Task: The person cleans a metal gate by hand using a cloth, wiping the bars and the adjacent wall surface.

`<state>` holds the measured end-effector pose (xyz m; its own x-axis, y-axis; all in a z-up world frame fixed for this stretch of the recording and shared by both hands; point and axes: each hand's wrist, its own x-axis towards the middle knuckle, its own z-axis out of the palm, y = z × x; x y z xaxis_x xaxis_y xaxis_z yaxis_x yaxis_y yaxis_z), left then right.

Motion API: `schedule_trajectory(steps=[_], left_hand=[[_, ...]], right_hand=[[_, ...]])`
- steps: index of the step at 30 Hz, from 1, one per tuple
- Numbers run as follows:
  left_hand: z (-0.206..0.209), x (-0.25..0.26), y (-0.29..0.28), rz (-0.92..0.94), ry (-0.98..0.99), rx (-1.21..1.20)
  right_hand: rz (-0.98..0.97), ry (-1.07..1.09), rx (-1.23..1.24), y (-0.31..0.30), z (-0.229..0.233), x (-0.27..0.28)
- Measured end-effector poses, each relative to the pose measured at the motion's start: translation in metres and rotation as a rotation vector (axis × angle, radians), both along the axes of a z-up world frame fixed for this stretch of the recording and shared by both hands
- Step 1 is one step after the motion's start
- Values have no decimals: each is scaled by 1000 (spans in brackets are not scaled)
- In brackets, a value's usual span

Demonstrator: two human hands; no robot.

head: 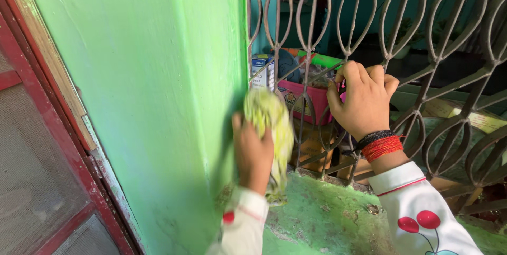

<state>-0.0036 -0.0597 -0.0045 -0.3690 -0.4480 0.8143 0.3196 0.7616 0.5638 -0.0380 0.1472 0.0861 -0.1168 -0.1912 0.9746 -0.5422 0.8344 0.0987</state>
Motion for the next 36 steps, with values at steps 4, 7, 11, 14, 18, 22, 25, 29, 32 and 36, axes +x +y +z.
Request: schedule_trajectory(steps=[4,7,11,14,18,22,25,29,32,36], left_hand=[[41,-14,9,-43,9,-87],[36,-20,19,-40,-85,-28],[10,-19,12,27,-169,-3],[-5,-4,7,-5,-80,-42],[0,6,4,30,-139,-88],[-1,13,5,46,-209,-78],[-6,14,5,71,-244,-81],[-20,7,-2,91,-308,-114],[-27,5,-14,63,-738,-160],[-25,27,-8,23,-464,-100]], right_hand=[[2,-11,-1,-1,1,2],[-3,-27,-4,-2,3,5],[-33,-15,-15,-3,4,2],[-37,-40,-29,-5,4,1],[-35,-39,-18,-3,3,3],[-23,-63,3,1,3,5],[-39,-92,19,3,6,5],[-61,-81,44,7,6,5],[-44,-126,51,9,9,5],[-35,-105,68,12,9,7]])
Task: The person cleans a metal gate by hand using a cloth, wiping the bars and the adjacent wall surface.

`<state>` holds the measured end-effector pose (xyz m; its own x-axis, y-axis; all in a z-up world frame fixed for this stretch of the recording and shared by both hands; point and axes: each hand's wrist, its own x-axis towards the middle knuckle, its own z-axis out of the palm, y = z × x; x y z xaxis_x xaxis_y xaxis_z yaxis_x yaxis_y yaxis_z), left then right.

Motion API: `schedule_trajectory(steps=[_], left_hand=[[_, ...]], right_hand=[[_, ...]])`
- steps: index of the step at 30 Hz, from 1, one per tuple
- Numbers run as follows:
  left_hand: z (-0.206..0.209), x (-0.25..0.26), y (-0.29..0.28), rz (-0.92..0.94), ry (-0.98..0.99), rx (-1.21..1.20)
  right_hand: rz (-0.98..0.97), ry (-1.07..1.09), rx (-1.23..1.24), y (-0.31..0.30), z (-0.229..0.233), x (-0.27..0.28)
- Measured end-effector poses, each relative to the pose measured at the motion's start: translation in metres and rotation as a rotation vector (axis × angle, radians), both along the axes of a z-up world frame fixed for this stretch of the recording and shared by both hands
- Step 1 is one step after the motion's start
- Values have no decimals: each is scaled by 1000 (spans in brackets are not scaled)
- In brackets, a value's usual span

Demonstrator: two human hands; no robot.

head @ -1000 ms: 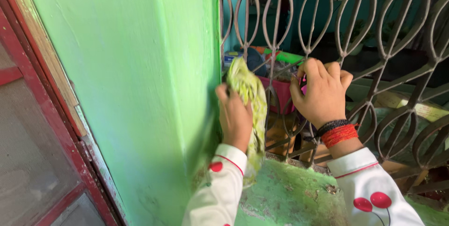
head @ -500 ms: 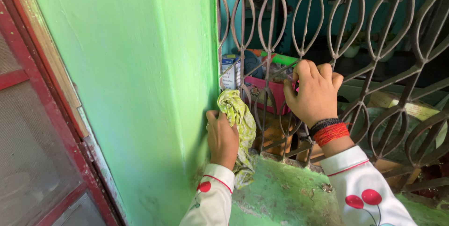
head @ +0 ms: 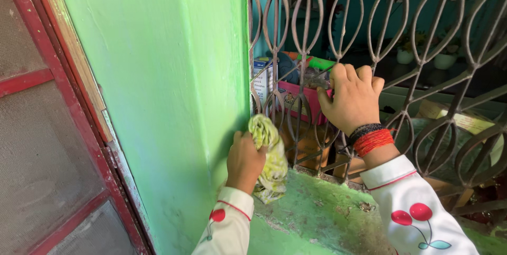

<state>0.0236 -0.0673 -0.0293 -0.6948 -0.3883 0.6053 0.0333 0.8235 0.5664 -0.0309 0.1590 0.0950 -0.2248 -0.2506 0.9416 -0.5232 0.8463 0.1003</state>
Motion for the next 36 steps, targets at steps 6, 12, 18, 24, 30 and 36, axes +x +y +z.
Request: schedule_trajectory(steps=[6,12,18,24,30,36], left_hand=[[15,25,17,-20,177,136],[22,20,10,-189,284,391],[19,-17,-14,-538,304,787],[4,-37,-32,-765,173,975],[23,-4,-47,-614,224,702],[34,31,-55,-650,140,633]], right_hand=[[15,21,8,-1,-2,4],[33,-14,39,-15,-24,28],[338,-7,79,-61,-57,38],[540,-250,221,-111,-63,28],[295,-134,69,-149,-19,-4],[-7,86,220,-192,-67,-12]])
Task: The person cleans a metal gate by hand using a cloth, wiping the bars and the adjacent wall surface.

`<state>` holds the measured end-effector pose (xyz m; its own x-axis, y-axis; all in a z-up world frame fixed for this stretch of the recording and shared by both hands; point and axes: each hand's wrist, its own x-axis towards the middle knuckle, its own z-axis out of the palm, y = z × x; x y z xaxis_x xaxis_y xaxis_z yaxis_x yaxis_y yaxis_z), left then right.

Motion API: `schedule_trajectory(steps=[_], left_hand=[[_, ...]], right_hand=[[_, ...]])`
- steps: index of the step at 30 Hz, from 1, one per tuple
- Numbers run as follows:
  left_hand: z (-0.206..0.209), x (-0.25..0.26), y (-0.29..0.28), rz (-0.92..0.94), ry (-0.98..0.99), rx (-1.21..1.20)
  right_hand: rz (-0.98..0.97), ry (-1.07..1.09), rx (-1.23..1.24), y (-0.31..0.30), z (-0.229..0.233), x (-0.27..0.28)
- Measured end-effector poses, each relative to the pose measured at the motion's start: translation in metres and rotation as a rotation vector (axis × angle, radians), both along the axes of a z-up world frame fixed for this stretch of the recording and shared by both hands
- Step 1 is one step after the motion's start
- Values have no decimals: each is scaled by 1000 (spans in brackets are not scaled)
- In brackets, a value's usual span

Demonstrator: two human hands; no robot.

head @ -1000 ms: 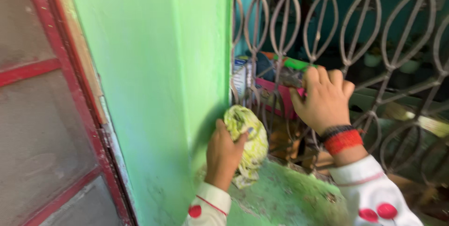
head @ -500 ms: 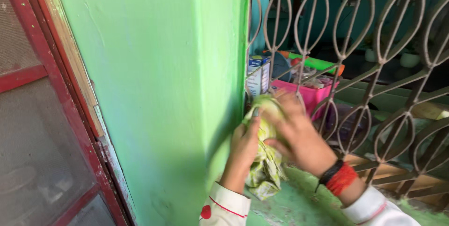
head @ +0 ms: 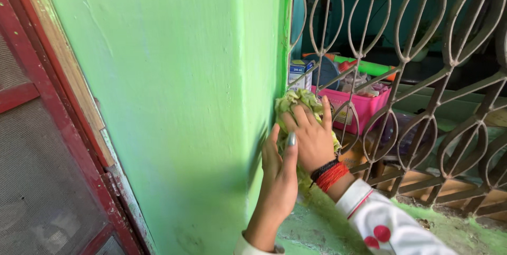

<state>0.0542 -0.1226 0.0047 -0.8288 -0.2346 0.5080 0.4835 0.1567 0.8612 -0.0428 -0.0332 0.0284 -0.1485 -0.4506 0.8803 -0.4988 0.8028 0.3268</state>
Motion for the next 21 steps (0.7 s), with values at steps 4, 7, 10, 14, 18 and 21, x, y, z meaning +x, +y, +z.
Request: schedule_trajectory(steps=[4,7,10,14,18,21], left_hand=[[-11,8,-1,-62,-41,-12],[-15,14,-6,-50,-90,-53],[-13,23,-11,-48,-41,-45],[-11,24,-12,-64,52,-23],[-20,22,-14,-92,-10,-9],[-25,16,-16,-114,-52,42]], right_hand=[[34,-200,120,5,-29,-1],[185,-185,279,11,-30,1],[251,-39,206,18,0,4],[162,105,-27,16,30,-6],[117,-125,102,10,-8,-13],[176,-209,149,18,-32,-16]])
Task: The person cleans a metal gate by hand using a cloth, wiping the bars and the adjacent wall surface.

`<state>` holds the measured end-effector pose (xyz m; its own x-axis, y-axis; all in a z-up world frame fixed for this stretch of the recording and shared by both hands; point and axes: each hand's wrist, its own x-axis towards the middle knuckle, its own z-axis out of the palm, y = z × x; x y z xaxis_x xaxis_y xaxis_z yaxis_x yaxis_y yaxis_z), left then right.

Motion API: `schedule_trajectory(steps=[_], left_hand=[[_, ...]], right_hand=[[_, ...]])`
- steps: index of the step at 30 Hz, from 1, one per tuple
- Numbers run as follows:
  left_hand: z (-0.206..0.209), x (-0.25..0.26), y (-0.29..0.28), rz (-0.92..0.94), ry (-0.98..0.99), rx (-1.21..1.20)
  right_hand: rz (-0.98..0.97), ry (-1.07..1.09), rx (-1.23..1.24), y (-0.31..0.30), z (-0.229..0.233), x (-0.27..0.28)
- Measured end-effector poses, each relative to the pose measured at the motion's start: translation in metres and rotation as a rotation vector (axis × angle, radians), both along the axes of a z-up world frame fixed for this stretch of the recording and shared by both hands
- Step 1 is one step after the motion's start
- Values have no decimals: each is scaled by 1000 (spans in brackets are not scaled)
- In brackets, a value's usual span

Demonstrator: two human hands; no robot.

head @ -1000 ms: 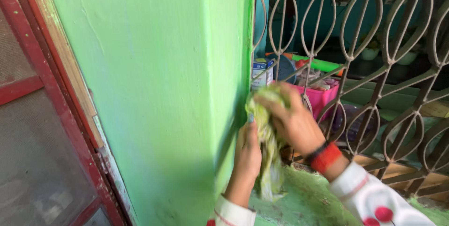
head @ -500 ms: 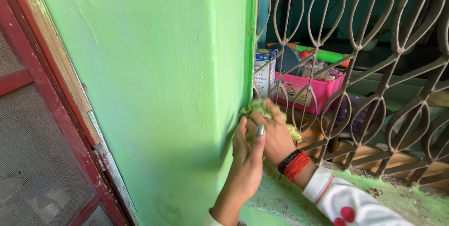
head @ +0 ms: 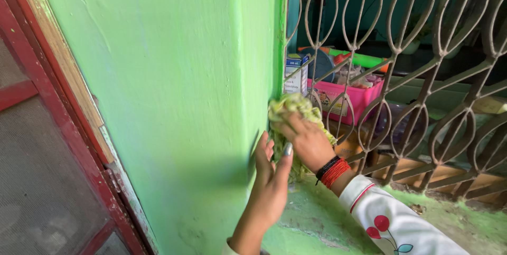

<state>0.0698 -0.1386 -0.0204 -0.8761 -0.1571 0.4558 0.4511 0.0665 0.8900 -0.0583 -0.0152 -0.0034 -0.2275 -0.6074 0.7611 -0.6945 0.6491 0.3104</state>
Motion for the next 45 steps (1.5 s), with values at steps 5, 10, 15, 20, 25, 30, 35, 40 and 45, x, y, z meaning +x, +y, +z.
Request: schedule_trajectory(steps=[5,10,15,20,25,30,35,40,45], left_hand=[[-3,-6,-2,-11,-53,57],[-9,-12,-10,15,-35,50],[-15,-26,2,40,42,-32],[-23,-35,9,55,177,-132],[-26,-40,9,44,163,-103],[-28,-39,8,-13,206,-54],[-21,-42,5,-81,171,-40],[-21,-52,25,-140,103,202],[-21,-51,32,-91,158,223]], right_hand=[[16,-127,153,17,-32,2],[110,-420,-4,54,4,35],[57,146,-156,57,74,46],[-84,150,-43,39,45,33],[28,-98,-43,69,0,18],[118,-358,194,80,-22,31],[-6,10,112,94,50,49],[-20,154,55,76,76,31],[7,70,129,94,12,-1]])
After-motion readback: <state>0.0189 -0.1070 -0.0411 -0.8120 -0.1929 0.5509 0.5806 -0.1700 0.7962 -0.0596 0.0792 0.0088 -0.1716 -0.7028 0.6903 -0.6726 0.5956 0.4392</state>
